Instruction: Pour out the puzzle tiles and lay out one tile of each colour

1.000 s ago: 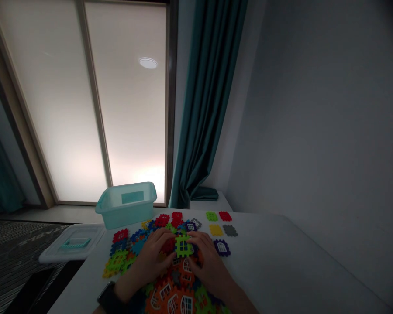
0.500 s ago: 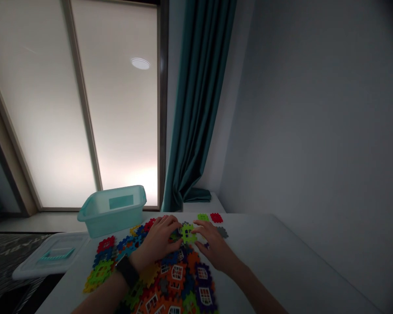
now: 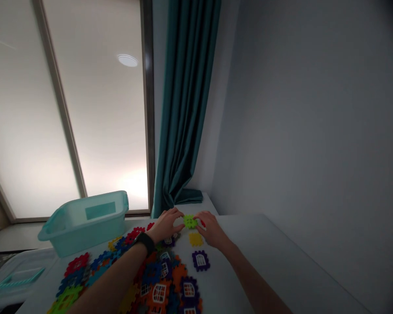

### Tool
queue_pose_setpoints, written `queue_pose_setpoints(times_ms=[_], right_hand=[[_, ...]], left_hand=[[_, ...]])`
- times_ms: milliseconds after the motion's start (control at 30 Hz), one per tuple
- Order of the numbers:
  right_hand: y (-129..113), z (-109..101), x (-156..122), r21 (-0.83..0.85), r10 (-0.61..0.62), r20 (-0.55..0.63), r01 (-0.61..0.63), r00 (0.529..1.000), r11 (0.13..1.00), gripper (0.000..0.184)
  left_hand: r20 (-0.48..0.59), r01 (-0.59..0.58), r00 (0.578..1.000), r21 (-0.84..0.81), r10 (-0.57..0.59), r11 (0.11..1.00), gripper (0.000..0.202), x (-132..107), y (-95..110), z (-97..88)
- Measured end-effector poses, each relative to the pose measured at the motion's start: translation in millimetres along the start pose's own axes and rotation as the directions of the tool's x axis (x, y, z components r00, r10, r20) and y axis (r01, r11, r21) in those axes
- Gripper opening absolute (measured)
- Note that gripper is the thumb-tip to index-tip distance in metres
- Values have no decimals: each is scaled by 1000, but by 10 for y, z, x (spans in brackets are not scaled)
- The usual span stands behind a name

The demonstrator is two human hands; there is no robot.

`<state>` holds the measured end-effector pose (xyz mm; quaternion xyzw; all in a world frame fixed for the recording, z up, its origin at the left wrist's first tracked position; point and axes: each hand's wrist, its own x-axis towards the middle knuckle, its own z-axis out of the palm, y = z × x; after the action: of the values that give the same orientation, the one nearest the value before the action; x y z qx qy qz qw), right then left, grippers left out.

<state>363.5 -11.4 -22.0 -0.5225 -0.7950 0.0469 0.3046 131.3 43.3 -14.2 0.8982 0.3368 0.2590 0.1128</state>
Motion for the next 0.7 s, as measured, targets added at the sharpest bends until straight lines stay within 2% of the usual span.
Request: queue_pose_setpoints(times_ms=[133,333,700], right_hand=[[198,59,66,-26,41,3,-41,999,999,27],[344,142,121,-62,59,45,-56,997,997,27],[459,270,179,-107,102,101,-91,990,990,33]], left_hand=[[31,26,999,4,-26,1000,28,184,-63,164],[67,87,994,6,-87,996,26,300,-135,351],[166,190,966,62,-198,980,31,379,-193,488]])
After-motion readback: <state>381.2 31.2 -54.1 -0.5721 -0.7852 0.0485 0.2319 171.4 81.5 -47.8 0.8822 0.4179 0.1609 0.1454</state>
